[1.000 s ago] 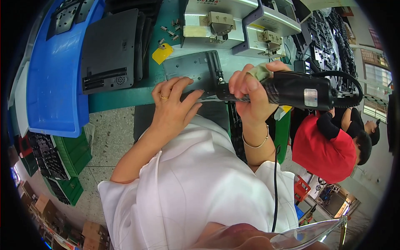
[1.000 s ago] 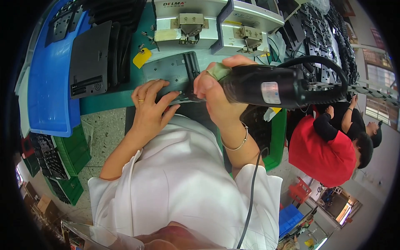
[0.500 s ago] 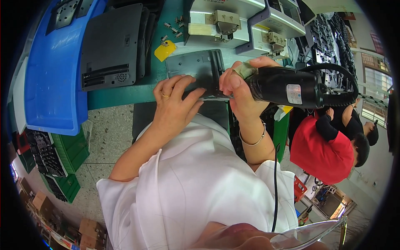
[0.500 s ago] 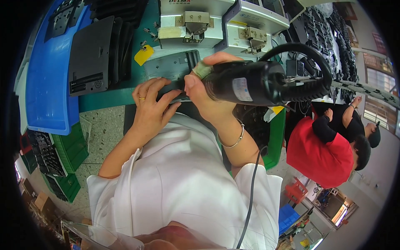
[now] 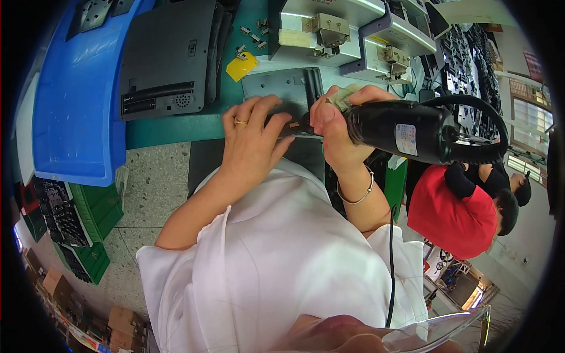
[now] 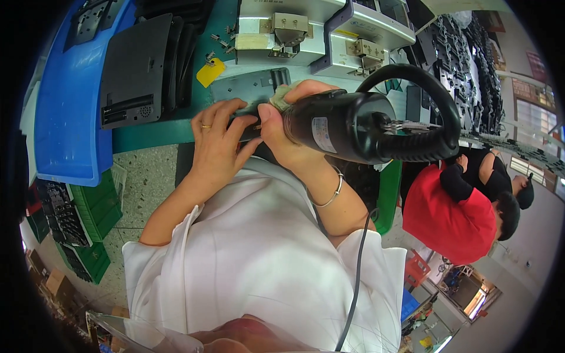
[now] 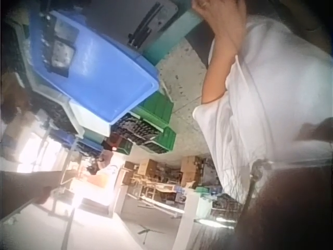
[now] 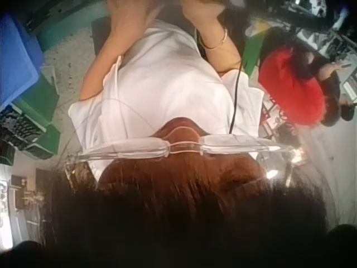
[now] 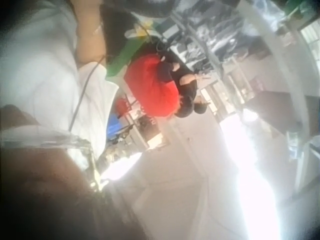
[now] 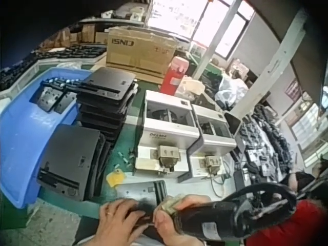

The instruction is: The person assembles electronic components by hand, securing a circuit board into an electronic housing with screws using an electric screwdriver.

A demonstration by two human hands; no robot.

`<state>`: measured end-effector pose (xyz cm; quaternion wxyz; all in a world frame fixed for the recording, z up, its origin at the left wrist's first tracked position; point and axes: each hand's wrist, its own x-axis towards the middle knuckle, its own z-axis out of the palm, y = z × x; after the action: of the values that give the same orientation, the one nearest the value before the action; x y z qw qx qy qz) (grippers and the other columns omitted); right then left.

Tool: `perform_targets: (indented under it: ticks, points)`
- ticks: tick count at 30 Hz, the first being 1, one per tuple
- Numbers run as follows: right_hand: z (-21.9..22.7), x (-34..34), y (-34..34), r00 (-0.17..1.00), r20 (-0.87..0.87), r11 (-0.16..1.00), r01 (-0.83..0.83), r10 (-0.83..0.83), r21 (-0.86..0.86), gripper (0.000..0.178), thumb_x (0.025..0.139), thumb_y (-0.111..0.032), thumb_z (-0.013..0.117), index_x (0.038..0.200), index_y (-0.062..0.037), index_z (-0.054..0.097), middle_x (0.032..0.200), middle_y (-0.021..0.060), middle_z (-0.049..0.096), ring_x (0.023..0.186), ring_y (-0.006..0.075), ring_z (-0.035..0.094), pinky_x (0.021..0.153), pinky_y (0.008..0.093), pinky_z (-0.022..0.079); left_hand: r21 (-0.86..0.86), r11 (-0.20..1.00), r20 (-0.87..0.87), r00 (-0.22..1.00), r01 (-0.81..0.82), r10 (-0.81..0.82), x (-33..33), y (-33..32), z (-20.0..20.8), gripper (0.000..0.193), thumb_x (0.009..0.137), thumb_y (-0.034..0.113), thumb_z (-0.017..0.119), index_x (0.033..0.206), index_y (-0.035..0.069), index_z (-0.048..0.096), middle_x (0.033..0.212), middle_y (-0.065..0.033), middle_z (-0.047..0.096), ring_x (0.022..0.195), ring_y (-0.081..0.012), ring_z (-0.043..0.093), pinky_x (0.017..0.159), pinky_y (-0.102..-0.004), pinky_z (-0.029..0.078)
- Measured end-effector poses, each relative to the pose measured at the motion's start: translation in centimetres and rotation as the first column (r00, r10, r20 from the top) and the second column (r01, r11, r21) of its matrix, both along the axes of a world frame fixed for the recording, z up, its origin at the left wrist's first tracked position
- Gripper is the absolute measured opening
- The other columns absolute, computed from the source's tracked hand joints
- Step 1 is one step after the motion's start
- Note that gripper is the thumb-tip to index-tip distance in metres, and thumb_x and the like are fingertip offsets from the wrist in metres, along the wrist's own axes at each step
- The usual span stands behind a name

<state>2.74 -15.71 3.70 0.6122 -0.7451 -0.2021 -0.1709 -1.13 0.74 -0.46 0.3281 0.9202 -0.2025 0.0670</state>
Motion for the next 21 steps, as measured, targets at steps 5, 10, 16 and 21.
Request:
perform_targets:
  ticks: [5, 10, 16, 21]
  points:
    - [-0.9, -0.3, -0.4, 0.997, 0.062, 0.999, 0.039, -0.039, -0.004, 0.041, 0.083, 0.012, 0.058, 0.110, -0.0079, 0.035, 0.068, 0.0096, 0.050, 0.050, 0.0172, 0.050, 0.056, 0.0340, 0.050, -0.023, 0.998, -0.040, 0.998, -0.059, 0.058, 0.6, 0.3, 0.6, 0.050, 0.069, 0.025, 0.080, 0.112, 0.012, 0.059, 0.136, -0.0084, 0.043, 0.125, -0.0318, 0.038, 0.099, -0.0454, 0.030]
    - [1.4, -0.6, 0.5, 0.974, -0.227, 0.928, 0.089, -0.006, 0.361, 0.043, 0.081, 0.010, 0.058, 0.117, -0.0061, 0.040, 0.068, 0.0096, 0.050, 0.052, 0.0165, 0.050, 0.056, 0.0348, 0.049, -0.007, 0.999, -0.015, 0.999, -0.040, 0.040, 0.7, 0.2, 0.7, 0.049, 0.068, 0.023, 0.081, 0.111, 0.013, 0.061, 0.137, -0.0089, 0.042, 0.128, -0.0308, 0.036, 0.100, -0.0448, 0.029]
    - [2.6, -0.7, -1.8, 0.996, -0.087, 0.749, 0.085, -0.037, 0.657, 0.040, 0.084, 0.005, 0.057, 0.118, -0.0060, 0.039, 0.064, 0.0077, 0.050, 0.053, 0.0152, 0.049, 0.054, 0.0337, 0.048, -0.037, 0.999, -0.003, 1.000, -0.007, 0.007, 0.2, 0.3, 0.6, 0.040, 0.069, 0.021, 0.080, 0.105, 0.017, 0.064, 0.136, -0.0073, 0.043, 0.128, -0.0294, 0.036, 0.100, -0.0451, 0.028]
    - [3.2, -1.4, -4.1, 0.989, -0.108, 0.694, 0.148, -0.101, 0.705, 0.039, 0.086, -0.002, 0.055, 0.121, -0.0079, 0.039, 0.065, 0.0046, 0.044, 0.054, 0.0143, 0.044, 0.055, 0.0346, 0.043, -0.021, 1.000, 0.007, 1.000, 0.007, -0.007, 0.1, 0.2, 0.8, 0.036, 0.070, 0.021, 0.080, 0.103, 0.019, 0.066, 0.136, -0.0074, 0.043, 0.129, -0.0304, 0.035, 0.101, -0.0462, 0.027]
